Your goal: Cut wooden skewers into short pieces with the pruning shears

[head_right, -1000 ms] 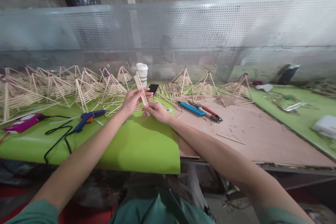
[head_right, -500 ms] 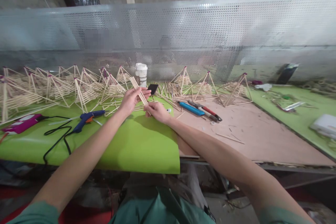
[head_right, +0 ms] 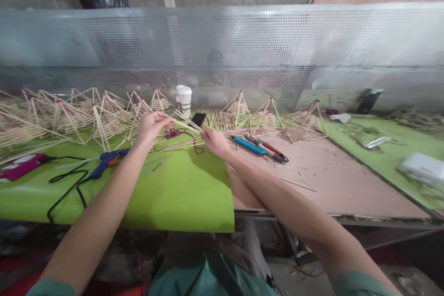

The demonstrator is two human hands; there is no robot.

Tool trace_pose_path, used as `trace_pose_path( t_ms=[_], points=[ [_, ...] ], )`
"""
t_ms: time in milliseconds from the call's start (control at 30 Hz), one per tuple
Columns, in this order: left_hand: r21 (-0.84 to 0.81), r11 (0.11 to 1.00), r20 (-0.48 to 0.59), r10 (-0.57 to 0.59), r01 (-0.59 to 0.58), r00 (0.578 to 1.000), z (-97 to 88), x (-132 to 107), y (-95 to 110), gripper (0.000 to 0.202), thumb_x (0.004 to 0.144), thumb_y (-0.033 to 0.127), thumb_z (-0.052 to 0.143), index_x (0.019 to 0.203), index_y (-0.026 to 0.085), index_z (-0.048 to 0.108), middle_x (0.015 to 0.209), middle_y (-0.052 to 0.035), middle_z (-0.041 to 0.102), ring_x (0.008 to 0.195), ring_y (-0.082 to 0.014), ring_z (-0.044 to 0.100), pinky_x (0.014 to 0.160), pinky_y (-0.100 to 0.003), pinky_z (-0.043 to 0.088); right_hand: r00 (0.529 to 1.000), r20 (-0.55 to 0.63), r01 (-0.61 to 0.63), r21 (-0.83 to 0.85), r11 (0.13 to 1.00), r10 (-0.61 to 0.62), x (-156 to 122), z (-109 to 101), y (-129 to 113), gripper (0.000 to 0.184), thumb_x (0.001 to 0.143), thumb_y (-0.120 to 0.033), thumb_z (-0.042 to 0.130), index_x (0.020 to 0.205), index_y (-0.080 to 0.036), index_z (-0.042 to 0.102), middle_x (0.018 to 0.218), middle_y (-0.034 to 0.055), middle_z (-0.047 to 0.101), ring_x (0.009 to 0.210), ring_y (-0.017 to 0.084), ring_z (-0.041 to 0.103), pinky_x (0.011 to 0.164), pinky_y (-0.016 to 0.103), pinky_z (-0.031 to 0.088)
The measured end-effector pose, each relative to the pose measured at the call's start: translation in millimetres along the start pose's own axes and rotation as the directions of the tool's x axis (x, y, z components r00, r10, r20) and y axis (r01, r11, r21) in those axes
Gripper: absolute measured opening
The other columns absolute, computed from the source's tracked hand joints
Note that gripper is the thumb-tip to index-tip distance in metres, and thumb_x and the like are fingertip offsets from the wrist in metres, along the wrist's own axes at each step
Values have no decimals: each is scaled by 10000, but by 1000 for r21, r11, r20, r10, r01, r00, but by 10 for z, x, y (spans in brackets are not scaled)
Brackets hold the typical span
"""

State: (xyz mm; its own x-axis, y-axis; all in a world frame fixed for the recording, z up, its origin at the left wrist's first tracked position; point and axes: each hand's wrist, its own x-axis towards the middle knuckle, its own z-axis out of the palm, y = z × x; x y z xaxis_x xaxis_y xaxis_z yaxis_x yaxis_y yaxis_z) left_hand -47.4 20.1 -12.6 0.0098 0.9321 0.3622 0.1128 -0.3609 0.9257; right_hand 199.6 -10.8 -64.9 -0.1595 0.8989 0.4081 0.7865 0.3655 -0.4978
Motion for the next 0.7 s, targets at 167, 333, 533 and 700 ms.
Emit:
trace_pose_path(
  t_ms=[167,333,533,700],
  points=[
    [282,959,133,-13,-26,991,-254,-175,49,112,815,206,826,758,166,739,791,-107,817,712,-258,789,741,-430,667,996,66,62,-38,997,-59,38,-111,90,366,1070,-328,438,735,-221,537,674,14,594,644,172,530,644,266,325],
    [542,833,179,11,-108,984,-497,-589,40,115,866,230,740,752,220,747,783,-54,814,702,-250,772,736,-395,638,988,128,98,-51,994,-91,60,-53,80,371,1055,-307,461,701,-220,528,650,22,577,616,172,489,634,282,308],
    [796,587,158,37,-150,987,-572,-972,-76,179,907,310,667,997,205,781,1031,-144,801,847,-328,745,802,-467,596,957,233,170,25,985,-172,35,-75,70,335,1010,-317,511,689,-223,531,653,2,588,611,159,507,630,268,352],
    [855,471,253,-11,-218,968,-449,-1168,-208,208,915,331,664,931,183,809,1071,-168,760,980,-360,715,961,-530,544,951,265,146,68,987,-159,20,-94,115,333,1001,-333,490,711,-208,596,715,20,684,608,152,559,635,264,396]
  ],
)
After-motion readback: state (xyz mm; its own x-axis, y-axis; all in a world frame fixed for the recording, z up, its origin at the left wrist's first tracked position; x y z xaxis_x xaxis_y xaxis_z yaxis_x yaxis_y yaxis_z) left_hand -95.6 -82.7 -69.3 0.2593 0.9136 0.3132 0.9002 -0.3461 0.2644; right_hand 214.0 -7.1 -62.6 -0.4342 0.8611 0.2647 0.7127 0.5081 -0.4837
